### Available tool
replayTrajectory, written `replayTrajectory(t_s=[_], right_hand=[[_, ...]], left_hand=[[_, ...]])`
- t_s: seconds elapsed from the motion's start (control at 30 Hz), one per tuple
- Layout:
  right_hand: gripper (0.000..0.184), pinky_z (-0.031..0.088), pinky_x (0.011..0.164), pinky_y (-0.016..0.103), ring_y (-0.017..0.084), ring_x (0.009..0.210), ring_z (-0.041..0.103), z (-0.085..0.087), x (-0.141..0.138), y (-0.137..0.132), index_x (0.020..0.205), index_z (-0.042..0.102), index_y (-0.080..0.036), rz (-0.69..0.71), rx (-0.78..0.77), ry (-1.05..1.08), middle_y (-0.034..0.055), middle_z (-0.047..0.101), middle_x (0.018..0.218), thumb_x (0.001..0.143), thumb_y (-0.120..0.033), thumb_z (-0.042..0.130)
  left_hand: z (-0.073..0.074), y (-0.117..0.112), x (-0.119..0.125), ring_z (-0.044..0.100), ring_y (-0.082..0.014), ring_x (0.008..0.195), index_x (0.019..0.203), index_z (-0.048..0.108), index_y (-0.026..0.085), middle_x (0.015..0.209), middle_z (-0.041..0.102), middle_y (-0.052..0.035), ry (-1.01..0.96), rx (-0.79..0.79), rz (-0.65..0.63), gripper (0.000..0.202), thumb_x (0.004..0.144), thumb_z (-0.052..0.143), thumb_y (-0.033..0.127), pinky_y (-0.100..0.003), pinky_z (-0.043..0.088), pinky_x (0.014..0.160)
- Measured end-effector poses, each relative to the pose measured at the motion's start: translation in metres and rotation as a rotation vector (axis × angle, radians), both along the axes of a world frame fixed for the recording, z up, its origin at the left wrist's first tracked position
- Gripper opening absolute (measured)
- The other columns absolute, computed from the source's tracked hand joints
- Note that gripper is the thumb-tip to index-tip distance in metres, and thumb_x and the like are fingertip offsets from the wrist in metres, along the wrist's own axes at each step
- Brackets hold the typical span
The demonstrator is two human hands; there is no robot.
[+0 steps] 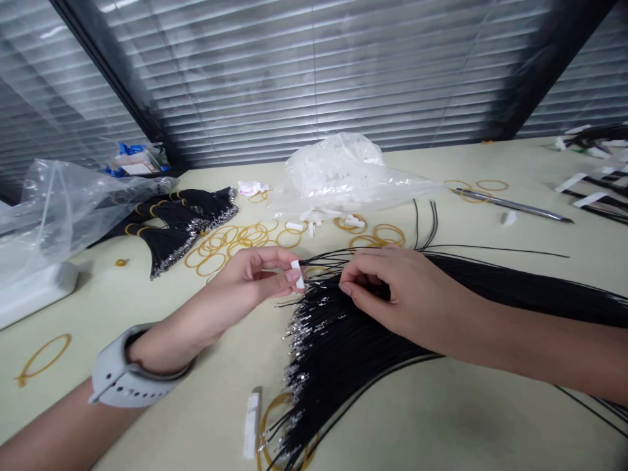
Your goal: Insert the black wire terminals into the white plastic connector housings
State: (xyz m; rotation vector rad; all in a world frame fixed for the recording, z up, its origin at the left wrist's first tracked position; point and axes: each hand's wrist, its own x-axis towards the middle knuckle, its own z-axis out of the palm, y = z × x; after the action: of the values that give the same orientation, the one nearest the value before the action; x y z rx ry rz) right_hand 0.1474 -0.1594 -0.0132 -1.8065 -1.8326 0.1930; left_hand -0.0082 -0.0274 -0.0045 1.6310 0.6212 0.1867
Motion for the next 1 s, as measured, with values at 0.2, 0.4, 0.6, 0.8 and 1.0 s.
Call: replayTrajectory(t_s=[0.2, 0.4, 0.6, 0.8, 1.0], right_hand=[[0.010, 0.030, 0.056, 0.020, 0.005, 0.055, 0.041, -0.0016, -0.0002, -0.0008, 0.067, 0.054, -0.016, 0.008, -0.004, 0.031, -0.0050, 0.052, 0.060, 0.074, -0.015, 0.047], [0.010, 0.031, 0.059, 0.019, 0.004, 0.057, 0.042, -0.0029, 0.0008, -0.0012, 0.070, 0.054, -0.016, 0.044, 0.010, 0.020, -0.0058, 0.053, 0.063, 0.076, -0.016, 0.047], [0.011, 0.032, 0.061, 0.021, 0.006, 0.060, 0.043, -0.0030, 0.0011, -0.0010, 0.072, 0.054, -0.016, 0.081, 0.007, -0.024, -0.0049, 0.053, 0.064, 0.078, -0.016, 0.045], [0.011, 0.033, 0.063, 0.022, 0.006, 0.062, 0.045, -0.0038, 0.0020, -0.0010, 0.075, 0.055, -0.016, 0.103, 0.027, -0.020, -0.0041, 0.055, 0.068, 0.079, -0.016, 0.044], [0.012, 0.032, 0.061, 0.020, 0.006, 0.061, 0.044, -0.0032, 0.0021, 0.0012, 0.074, 0.055, -0.015, 0.131, 0.046, 0.030, -0.0033, 0.054, 0.066, 0.078, -0.015, 0.044]], left_hand=[[-0.0017, -0.0038, -0.0018, 0.056, -0.0065, 0.073, 0.084, 0.055, 0.014, 0.078, 0.060, -0.0004, 0.007, 0.048, 0.004, 0.016, 0.074, 0.060, 0.025, -0.016, 0.044, 0.071], [-0.0021, -0.0049, -0.0011, 0.055, -0.0054, 0.073, 0.088, 0.055, 0.015, 0.075, 0.058, 0.0025, -0.010, 0.033, -0.040, 0.016, 0.075, 0.058, 0.025, -0.017, 0.043, 0.074], [0.0002, -0.0097, -0.0021, 0.055, -0.0066, 0.070, 0.084, 0.055, 0.013, 0.073, 0.060, 0.0004, -0.003, 0.072, -0.051, 0.016, 0.073, 0.060, 0.023, -0.016, 0.043, 0.068], [0.0003, -0.0092, -0.0008, 0.057, -0.0080, 0.073, 0.087, 0.054, 0.013, 0.076, 0.062, -0.0008, 0.020, 0.065, -0.032, 0.018, 0.074, 0.059, 0.025, -0.018, 0.044, 0.071], [-0.0018, -0.0084, -0.0008, 0.055, -0.0066, 0.072, 0.085, 0.054, 0.013, 0.075, 0.060, 0.0002, 0.002, 0.063, -0.043, 0.016, 0.074, 0.060, 0.023, -0.017, 0.044, 0.071]])
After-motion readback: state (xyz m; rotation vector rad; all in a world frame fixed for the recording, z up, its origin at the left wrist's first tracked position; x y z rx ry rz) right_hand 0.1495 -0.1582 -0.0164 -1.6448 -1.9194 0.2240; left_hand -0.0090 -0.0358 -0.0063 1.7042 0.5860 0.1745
